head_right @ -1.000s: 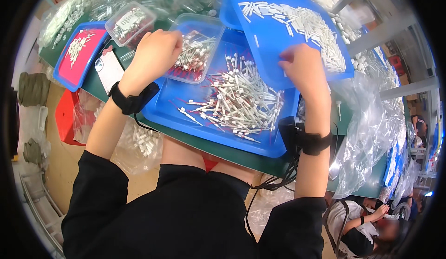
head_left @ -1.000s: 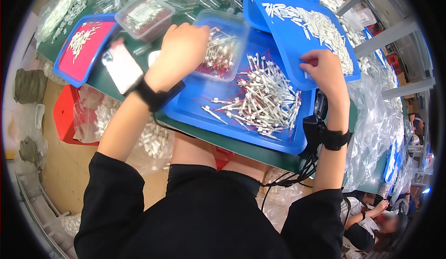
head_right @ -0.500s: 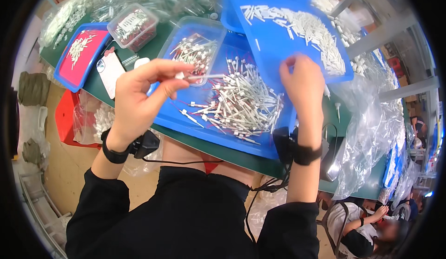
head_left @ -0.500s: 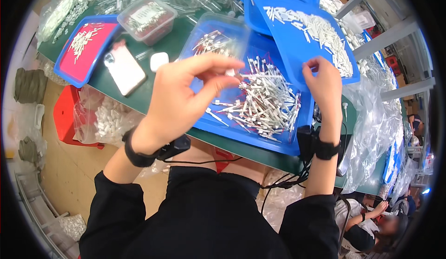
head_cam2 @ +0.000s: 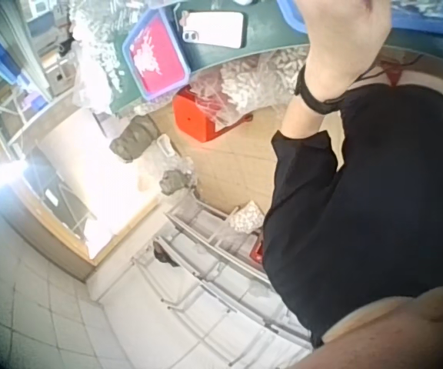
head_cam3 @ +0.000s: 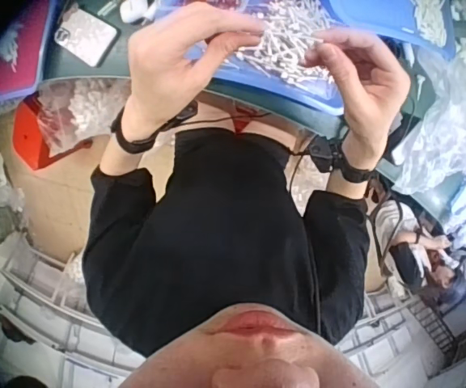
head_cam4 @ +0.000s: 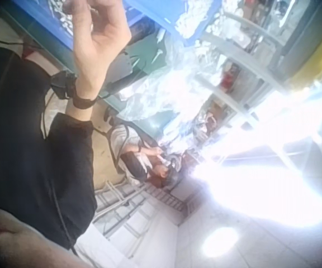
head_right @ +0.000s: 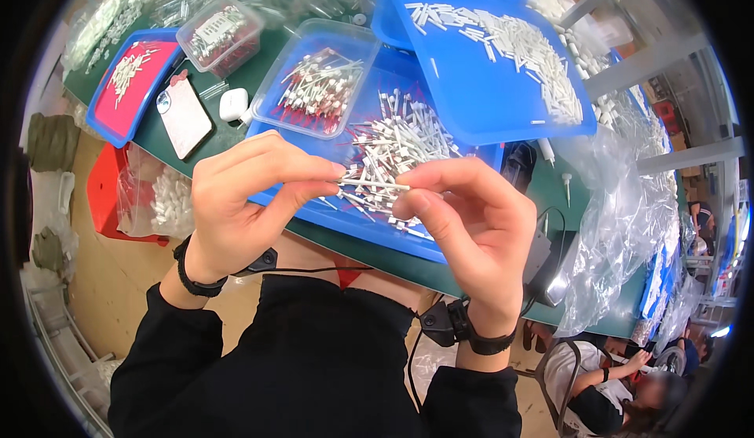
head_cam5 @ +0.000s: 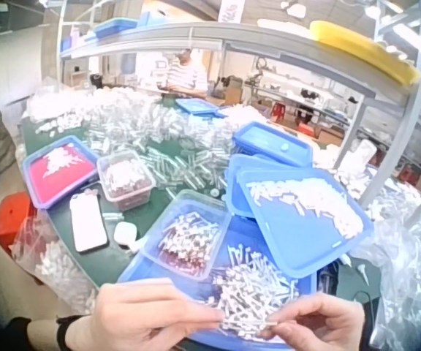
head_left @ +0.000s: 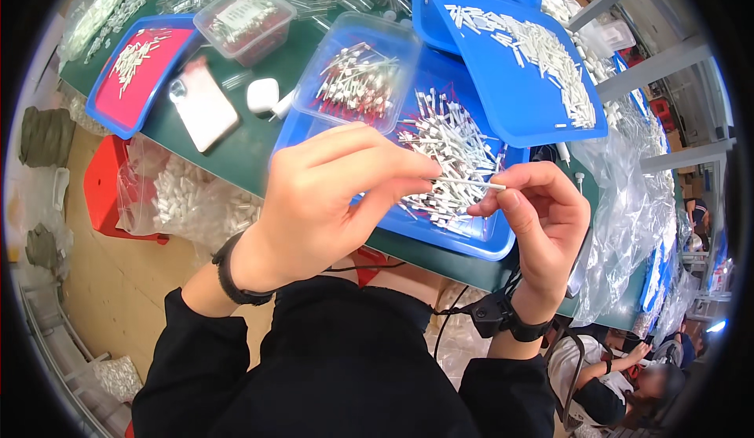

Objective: The person sits at a workstation and repeatedly picks small white cylindrical components from a blue tray. They insert these components into small clear plastic containers and then place the filled containers into a larger blue bin. The process is repetitive and involves handling small parts by hand.

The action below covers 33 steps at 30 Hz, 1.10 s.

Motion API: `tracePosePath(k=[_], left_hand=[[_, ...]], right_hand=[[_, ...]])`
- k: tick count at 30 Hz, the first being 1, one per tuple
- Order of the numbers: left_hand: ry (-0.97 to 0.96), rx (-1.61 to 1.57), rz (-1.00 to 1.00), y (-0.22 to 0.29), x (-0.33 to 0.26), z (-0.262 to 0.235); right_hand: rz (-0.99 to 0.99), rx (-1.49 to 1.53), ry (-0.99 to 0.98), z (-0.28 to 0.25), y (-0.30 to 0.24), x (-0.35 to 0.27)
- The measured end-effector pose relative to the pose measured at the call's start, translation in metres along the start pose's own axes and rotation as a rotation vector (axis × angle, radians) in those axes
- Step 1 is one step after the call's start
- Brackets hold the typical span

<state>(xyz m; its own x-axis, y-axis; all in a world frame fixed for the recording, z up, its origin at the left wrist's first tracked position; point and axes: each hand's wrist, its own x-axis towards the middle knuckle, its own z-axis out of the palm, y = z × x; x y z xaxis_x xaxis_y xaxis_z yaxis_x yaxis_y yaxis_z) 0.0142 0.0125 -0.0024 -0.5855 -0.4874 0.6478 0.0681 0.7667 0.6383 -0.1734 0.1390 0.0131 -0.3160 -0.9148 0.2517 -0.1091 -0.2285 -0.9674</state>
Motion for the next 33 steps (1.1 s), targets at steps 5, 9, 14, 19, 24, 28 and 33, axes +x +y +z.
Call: tracePosePath(k=[5, 9, 14, 19, 24, 28, 33], left_hand=[[0.001, 0.027, 0.050, 0.000, -0.002, 0.000], [-0.015, 0.067, 0.092, 0.000, -0.003, 0.002], [-0.002, 0.041, 0.134, 0.003, 0.000, 0.016], [-0.034, 0.023, 0.127, -0.001, 0.000, 0.013], [-0.048, 0.100, 0.209, -0.002, -0.001, 0.009], [-0.041, 0.169, 0.294, 0.000, 0.000, 0.006], [-0.077, 0.145, 0.275, 0.000, 0.000, 0.001]], right_hand=[[0.010, -0.076, -0.008, -0.003, -0.007, -0.003], [-0.131, -0.460, -0.043, -0.001, -0.011, -0.003], [-0.400, -0.849, -0.035, 0.018, -0.008, -0.001], [-0.443, -0.821, -0.032, 0.018, -0.001, 0.000], [-0.366, -0.702, -0.033, 0.018, 0.002, 0.002], [-0.337, -0.695, -0.043, 0.020, -0.001, 0.001], [-0.794, -0.928, -0.074, 0.020, 0.009, 0.007]])
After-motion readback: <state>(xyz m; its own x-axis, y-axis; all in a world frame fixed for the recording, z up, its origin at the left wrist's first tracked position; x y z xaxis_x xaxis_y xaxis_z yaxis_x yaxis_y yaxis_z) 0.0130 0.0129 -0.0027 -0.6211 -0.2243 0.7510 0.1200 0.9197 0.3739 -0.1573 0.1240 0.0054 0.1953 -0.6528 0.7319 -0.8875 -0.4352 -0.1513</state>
